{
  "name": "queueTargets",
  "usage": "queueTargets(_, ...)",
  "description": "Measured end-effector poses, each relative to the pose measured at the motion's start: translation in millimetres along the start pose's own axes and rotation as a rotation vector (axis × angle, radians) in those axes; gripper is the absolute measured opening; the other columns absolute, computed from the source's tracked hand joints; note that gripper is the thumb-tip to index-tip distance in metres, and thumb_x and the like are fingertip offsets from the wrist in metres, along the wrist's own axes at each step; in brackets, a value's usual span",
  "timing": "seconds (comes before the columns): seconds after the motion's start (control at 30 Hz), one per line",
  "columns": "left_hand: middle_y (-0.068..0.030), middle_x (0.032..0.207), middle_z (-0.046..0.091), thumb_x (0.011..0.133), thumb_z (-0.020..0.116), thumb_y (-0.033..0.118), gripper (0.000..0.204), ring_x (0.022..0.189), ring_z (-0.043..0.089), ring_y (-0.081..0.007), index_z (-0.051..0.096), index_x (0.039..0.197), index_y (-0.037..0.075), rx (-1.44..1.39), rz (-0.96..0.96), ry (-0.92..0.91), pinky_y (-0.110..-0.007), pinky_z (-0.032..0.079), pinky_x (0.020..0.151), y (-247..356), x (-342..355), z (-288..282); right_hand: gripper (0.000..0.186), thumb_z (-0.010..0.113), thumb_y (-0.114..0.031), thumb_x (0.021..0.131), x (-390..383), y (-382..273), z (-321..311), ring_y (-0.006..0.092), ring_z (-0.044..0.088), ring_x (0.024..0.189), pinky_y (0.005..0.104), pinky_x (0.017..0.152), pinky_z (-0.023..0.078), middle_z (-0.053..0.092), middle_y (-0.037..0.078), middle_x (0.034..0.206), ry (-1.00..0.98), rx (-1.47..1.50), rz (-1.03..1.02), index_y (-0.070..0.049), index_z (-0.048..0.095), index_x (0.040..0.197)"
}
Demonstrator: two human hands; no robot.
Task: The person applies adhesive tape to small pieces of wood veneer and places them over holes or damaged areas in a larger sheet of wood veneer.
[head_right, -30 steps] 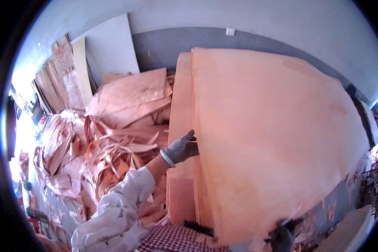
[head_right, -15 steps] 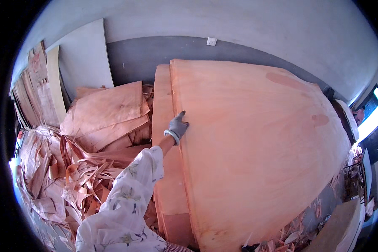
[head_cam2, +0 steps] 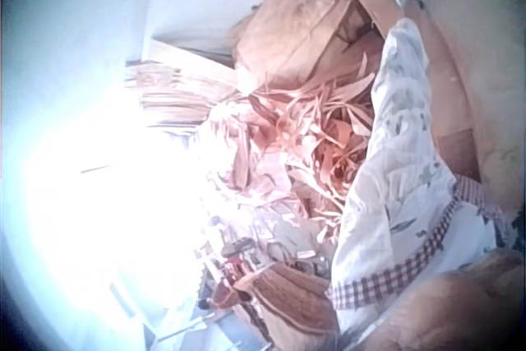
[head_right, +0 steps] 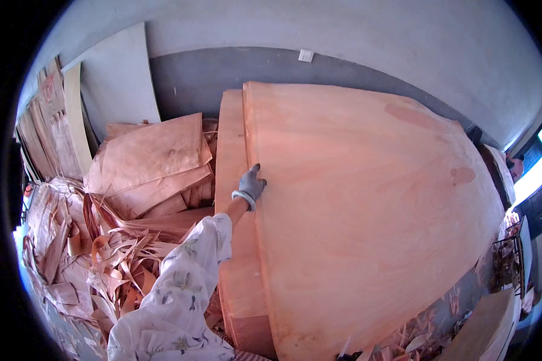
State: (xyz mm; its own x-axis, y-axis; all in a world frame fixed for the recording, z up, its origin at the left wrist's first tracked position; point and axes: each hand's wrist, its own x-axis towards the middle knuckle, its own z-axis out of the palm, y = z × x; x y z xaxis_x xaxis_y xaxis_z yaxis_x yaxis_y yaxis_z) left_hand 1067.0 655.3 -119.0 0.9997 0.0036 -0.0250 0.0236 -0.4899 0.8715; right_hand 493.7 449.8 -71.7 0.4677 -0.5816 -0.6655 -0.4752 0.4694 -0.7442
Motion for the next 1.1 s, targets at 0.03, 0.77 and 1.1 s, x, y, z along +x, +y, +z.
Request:
queueTargets(0.03, -0.0233, 0.117, 0.055, 0.075, 0.057, 0.006, 0.056, 0.109, 0.054, -0.0337, 0.044, 0.129, 0.004, -0.004, 0.006, 0.016, -0.037, 0.043, 0.094, 5.1, 1.3, 0.4, 0.021, 0.055, -0.016, 0.087, 1.1, -1.3, 3.5, 0.0109, 0.041, 0.042, 0.022, 0.037, 0.032, 0.047, 0.0, 0.057, 0.011, 0.01, 0.009, -0.005, 0.057, 0.105)
queueTargets(0.77, -0.0189, 0.135, 0.042, 0.073, 0.065, 0.007, 0.069, 0.123, 0.043, -0.0305, 0.035, 0.135, 0.002, -0.033, 0.421, 0.114, -0.033, 0.035, 0.103, 78.3, 99.4, -20.9, 0.007, 0.053, -0.016, 0.088, 16.0, -4.2, 10.2, 0.0098, 0.039, 0.041, 0.0214, 0.036, 0.031, 0.043, -0.001, 0.057, 0.012, 0.007, 0.051, -0.008, 0.053, 0.087)
queueTargets(1.1, -0.018, 0.134, 0.044, 0.069, 0.071, 0.011, 0.072, 0.123, 0.043, -0.0296, 0.039, 0.134, 0.005, 0.16, -0.005, 0.034, -0.034, 0.036, 0.102, 1.1, 125.9, 7.0, 0.011, 0.049, -0.016, 0.09, 30.4, 9.5, 17.8, 0.008, 0.037, 0.039, 0.0202, 0.036, 0.029, 0.041, -0.003, 0.054, 0.049, 0.038, 0.196, -0.012, 0.05, 0.08)
